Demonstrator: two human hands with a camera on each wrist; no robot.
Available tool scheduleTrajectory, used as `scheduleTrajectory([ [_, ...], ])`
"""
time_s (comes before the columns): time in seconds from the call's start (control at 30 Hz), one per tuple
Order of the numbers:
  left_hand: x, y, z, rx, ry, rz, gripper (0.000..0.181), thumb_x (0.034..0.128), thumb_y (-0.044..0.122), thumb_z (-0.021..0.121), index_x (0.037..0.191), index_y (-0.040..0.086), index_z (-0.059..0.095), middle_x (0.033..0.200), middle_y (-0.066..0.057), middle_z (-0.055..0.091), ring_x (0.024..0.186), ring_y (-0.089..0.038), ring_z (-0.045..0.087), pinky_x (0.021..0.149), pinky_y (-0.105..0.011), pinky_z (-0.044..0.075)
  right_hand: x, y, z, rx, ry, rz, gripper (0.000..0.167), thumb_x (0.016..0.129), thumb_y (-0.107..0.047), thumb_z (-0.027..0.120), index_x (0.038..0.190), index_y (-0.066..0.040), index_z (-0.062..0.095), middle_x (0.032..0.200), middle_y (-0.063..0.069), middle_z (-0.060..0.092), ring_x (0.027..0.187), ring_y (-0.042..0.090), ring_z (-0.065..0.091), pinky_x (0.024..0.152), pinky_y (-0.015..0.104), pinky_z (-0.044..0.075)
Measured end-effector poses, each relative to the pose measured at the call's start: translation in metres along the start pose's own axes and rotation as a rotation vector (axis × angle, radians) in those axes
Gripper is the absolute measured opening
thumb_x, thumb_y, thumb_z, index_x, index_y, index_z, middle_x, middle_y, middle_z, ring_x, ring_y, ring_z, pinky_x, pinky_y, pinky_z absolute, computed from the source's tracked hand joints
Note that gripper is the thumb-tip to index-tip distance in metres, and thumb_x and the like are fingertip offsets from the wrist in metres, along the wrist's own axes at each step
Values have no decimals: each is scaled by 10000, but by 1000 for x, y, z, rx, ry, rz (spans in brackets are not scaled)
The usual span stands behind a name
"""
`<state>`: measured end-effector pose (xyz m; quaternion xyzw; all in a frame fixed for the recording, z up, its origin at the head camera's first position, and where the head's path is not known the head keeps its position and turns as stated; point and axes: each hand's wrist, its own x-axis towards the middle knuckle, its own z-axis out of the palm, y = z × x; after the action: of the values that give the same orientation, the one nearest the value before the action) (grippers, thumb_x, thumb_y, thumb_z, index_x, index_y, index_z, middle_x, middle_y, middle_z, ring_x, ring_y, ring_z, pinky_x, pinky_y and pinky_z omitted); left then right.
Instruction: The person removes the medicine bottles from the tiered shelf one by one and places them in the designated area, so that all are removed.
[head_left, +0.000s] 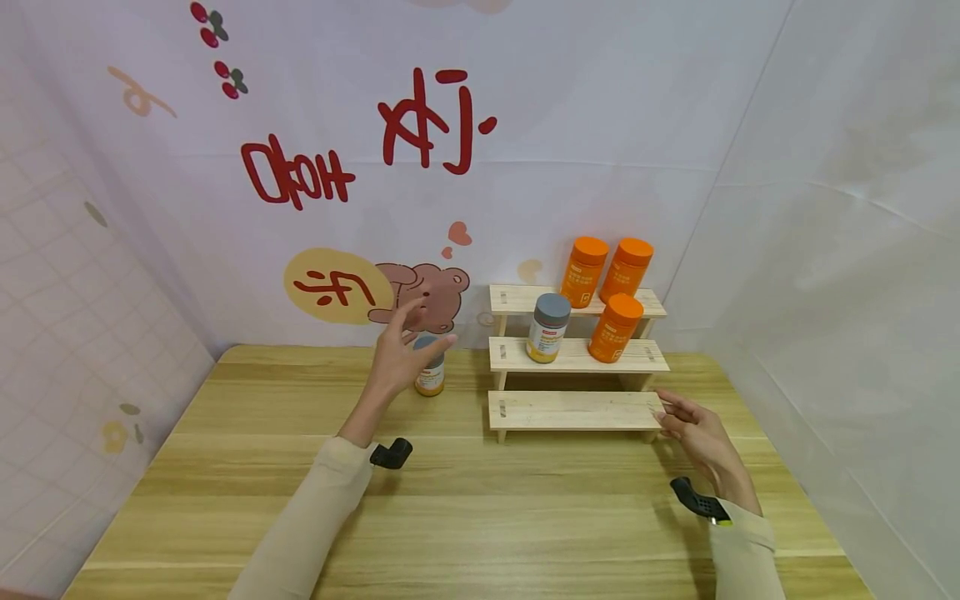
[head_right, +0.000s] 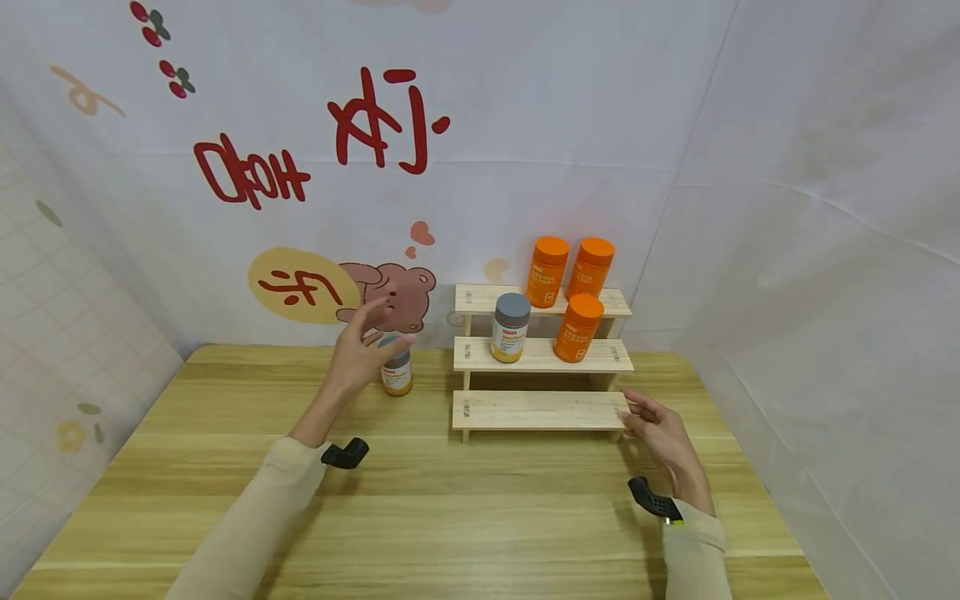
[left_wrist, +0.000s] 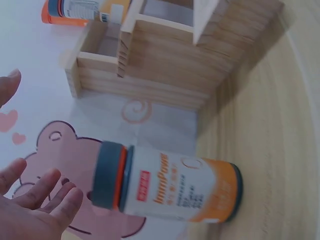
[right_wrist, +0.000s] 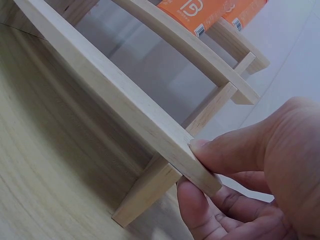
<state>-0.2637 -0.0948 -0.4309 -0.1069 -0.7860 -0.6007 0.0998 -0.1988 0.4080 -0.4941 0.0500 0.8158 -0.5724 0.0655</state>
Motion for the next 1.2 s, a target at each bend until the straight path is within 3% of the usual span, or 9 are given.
scheduleTrajectory([
  [0.3, 9, 17, 9, -75, -75, 22, 807, 892, 332, 813, 1570, 199, 396, 1542, -189, 448, 1440, -425, 455, 1186, -599, 384, 0, 0, 0, -4, 5, 0, 650, 1058, -250, 591, 1612, -63, 307, 1295, -6, 554, 1046, -18, 605, 915, 275, 585],
  [0.5, 16, 30, 18, -91, -133, 63, 774, 911, 334, 786, 1570, 213, 398, 1556, -193, 431, 1455, -427, 426, 1191, -578, 389, -1, -1, 0, -13, 8, -12, 644, 1060, -241, 586, 1610, -54, 308, 1291, -13, 552, 1043, -25, 606, 909, 272, 586],
  [0.8, 24, 51, 33, -102, -179, 77, 758, 904, 393, 782, 1553, 360, 392, 1573, -141, 429, 1463, -292, 438, 1225, -513, 368, -1, 2, 0, -5, -2, -13, 658, 1056, -257, 595, 1611, -55, 304, 1295, 7, 546, 1047, -24, 610, 914, 274, 587],
  [0.93, 29, 57, 42, -132, -182, 77, 750, 892, 409, 786, 1542, 373, 413, 1573, -141, 444, 1461, -295, 444, 1212, -527, 380, 0, 2, 0, -11, 2, -14, 654, 1057, -255, 593, 1610, -54, 307, 1302, 15, 553, 1046, -29, 611, 914, 276, 586],
  [1.2, 43, 66, 60, -219, -228, 114, 789, 906, 360, 763, 1582, 200, 388, 1547, -210, 463, 1453, -400, 433, 1220, -560, 354, 0, -2, 3, -22, 10, -22, 654, 1051, -239, 604, 1602, -34, 318, 1280, 33, 578, 1020, -21, 613, 895, 280, 585],
])
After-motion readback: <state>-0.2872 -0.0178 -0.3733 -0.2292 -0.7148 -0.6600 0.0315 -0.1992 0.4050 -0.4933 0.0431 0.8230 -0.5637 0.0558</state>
